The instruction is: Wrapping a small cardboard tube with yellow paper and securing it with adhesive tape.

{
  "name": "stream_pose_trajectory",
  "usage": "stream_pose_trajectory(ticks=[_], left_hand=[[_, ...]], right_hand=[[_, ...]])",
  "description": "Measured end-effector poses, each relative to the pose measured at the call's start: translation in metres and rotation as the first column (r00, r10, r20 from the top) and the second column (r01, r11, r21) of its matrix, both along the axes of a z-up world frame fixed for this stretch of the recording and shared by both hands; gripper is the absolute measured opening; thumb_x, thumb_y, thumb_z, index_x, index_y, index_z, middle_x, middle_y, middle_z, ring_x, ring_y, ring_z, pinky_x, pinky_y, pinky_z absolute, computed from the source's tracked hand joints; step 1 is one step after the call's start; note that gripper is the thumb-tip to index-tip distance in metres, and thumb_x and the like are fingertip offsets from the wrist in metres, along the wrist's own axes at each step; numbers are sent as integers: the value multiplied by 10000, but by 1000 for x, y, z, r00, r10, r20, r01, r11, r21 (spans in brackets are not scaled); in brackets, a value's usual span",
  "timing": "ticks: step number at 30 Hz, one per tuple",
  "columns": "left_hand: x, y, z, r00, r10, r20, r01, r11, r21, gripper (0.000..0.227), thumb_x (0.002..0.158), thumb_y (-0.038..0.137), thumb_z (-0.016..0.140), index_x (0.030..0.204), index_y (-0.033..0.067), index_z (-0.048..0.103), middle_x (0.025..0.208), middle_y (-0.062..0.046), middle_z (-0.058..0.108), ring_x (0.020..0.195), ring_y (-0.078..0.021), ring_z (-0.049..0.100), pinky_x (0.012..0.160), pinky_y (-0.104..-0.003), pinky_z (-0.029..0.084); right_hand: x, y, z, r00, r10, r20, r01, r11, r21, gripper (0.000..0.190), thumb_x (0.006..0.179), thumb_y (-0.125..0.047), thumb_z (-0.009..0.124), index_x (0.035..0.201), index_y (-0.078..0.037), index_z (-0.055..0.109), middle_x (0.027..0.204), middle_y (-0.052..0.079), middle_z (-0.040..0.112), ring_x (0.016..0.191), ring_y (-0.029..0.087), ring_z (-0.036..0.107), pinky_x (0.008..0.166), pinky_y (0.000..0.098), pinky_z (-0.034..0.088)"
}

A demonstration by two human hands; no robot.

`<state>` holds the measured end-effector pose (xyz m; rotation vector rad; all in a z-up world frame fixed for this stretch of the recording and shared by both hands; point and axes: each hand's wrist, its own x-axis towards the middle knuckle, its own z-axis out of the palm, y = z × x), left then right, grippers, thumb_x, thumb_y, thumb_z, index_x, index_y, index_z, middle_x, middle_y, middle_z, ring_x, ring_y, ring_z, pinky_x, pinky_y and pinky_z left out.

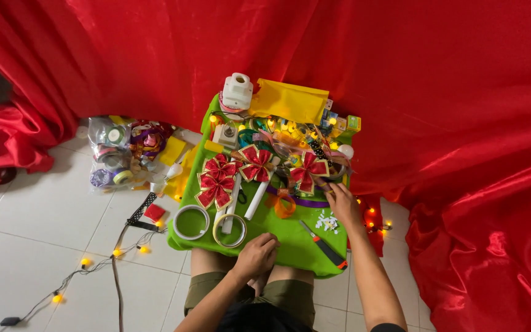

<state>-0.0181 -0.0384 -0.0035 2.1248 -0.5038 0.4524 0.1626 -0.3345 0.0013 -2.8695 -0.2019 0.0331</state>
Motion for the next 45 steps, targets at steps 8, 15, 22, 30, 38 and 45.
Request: stream_pose_trajectory(ticks=[8,15,22,30,38,45], left_hand=[[0,-2,0,999,13,40,-14,999,38,135,776,40,666,903,87,665,990,-29,670,796,-234,668,711,-330,551],[1,-3,1,999,6,45,-8,999,51,157,769,34,672,914,91,660,1001,-30,667,813,-238,670,726,-334,551],[0,-1,11,996,-56,-67,44,986,-163,212,736,2,652,928,80,696,973,-23,672,714,-227,634,613,-316,521],[-6,-14,-3,359,-878,-316,191,401,-896,480,1078,435,331,1008,43,600,987,-61,601,883,-148,530,876,-303,448],[-7,-9,0,431,-833,-347,257,482,-837,241,910,48,405,1081,67,574,939,-22,551,760,-99,458,698,-223,384],[-1,0,-19,722,-622,-303,47,482,-875,150,875,45,480,731,50,521,719,-2,461,679,-117,368,652,-251,325]], right_hand=[[8,3,-11,999,9,-37,-12,996,-85,399,999,-232,630,1363,-69,608,1179,44,672,905,207,700,748,332,611],[-7,7,-5,966,78,248,-88,996,31,330,886,-107,750,1193,-7,686,1111,90,690,873,278,696,732,382,583],[-76,60,20,985,69,156,-119,935,335,158,932,-272,707,901,-122,672,980,58,707,991,237,671,973,446,533],[-181,141,31,36,999,-13,549,-9,836,457,971,-325,702,683,-197,371,630,-43,327,622,119,305,664,252,336],[-164,129,13,-162,987,5,422,65,905,336,985,-235,641,753,-173,406,685,-39,367,665,125,364,747,271,356],[-102,68,26,72,963,-259,133,248,960,293,933,-122,699,825,-159,429,851,-2,527,772,133,469,756,268,432]])
